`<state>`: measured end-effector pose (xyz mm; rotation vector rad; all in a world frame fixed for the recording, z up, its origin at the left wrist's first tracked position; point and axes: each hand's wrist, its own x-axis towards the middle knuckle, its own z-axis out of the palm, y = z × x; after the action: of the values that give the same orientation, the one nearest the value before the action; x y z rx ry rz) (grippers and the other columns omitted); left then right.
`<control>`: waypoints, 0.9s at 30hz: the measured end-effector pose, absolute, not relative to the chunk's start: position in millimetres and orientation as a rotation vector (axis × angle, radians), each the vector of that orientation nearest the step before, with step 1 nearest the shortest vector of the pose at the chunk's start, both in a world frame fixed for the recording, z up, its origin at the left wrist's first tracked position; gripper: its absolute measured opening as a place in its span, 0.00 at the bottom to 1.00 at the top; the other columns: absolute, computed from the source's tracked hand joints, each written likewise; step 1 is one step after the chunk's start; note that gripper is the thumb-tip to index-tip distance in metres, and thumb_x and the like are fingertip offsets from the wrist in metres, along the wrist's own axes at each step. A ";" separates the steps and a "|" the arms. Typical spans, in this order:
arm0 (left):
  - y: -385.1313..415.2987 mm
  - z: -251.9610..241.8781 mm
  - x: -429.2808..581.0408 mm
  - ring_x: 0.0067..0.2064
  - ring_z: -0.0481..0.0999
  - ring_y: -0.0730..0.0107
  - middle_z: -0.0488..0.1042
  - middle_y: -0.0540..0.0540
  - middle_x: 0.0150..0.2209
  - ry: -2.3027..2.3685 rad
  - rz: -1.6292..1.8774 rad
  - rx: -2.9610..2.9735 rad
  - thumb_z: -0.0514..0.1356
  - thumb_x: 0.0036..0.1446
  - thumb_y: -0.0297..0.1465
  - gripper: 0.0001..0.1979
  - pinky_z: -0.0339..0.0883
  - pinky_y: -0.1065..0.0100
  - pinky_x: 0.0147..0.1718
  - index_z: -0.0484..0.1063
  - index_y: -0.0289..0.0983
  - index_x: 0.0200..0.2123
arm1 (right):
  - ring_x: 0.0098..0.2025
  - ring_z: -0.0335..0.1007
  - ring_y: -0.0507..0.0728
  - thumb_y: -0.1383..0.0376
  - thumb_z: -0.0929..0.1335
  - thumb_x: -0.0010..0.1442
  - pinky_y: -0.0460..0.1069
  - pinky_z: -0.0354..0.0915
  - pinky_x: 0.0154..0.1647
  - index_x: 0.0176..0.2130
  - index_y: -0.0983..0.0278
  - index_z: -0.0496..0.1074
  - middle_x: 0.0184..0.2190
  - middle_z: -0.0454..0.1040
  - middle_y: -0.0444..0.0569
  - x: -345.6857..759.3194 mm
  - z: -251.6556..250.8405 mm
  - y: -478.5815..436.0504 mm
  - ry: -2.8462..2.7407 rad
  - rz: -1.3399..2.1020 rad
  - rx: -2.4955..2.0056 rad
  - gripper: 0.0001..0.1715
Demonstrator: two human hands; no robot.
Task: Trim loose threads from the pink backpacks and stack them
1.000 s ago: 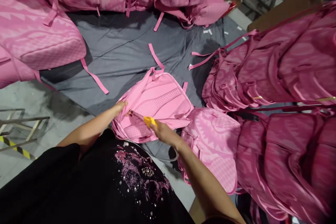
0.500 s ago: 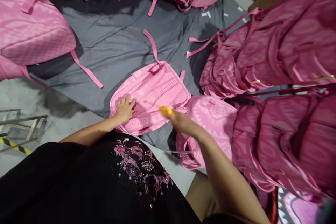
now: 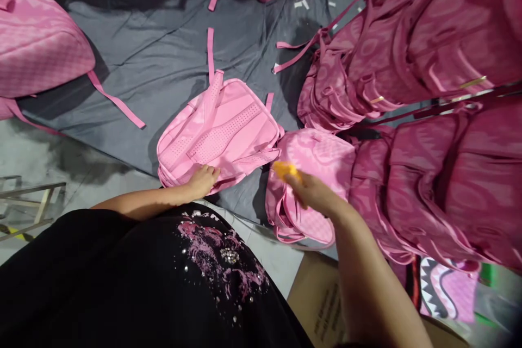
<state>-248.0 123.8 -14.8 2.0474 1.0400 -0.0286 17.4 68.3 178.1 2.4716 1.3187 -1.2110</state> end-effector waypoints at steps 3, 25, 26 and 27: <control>147.7 -17.0 -252.7 0.40 0.79 0.56 0.78 0.38 0.37 1.187 0.084 1.432 0.51 0.66 0.35 0.16 0.74 0.54 0.41 0.72 0.35 0.50 | 0.18 0.63 0.53 0.45 0.58 0.66 0.47 0.60 0.21 0.44 0.67 0.69 0.20 0.68 0.45 20.6 176.7 43.3 1.202 -1.399 2.417 0.29; 160.4 5.8 -279.1 0.70 0.52 0.53 0.56 0.39 0.69 1.238 0.323 1.795 0.58 0.61 0.39 0.25 0.48 0.53 0.68 0.68 0.39 0.59 | 0.38 0.76 0.64 0.52 0.57 0.68 0.51 0.65 0.35 0.56 0.66 0.66 0.36 0.78 0.58 -35.6 140.3 1.1 1.305 -0.898 2.654 0.28; 172.1 8.4 -290.6 0.70 0.52 0.55 0.57 0.40 0.68 1.375 0.508 1.609 0.59 0.60 0.37 0.24 0.49 0.55 0.67 0.68 0.38 0.59 | 0.39 0.76 0.64 0.52 0.57 0.68 0.51 0.65 0.35 0.56 0.66 0.66 0.37 0.78 0.58 -42.5 139.5 0.2 1.312 -0.924 2.665 0.27; 183.7 10.5 -301.4 0.70 0.52 0.57 0.59 0.41 0.67 1.481 0.637 1.360 0.60 0.59 0.35 0.23 0.52 0.58 0.67 0.67 0.39 0.58 | 0.39 0.76 0.64 0.52 0.58 0.68 0.51 0.65 0.35 0.56 0.66 0.66 0.37 0.78 0.58 -49.8 138.7 -2.0 1.318 -0.955 2.679 0.27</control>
<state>-301.4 183.7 10.5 1.3602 1.4813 0.6371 -49.8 -2.0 138.7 2.6791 1.3182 -0.9552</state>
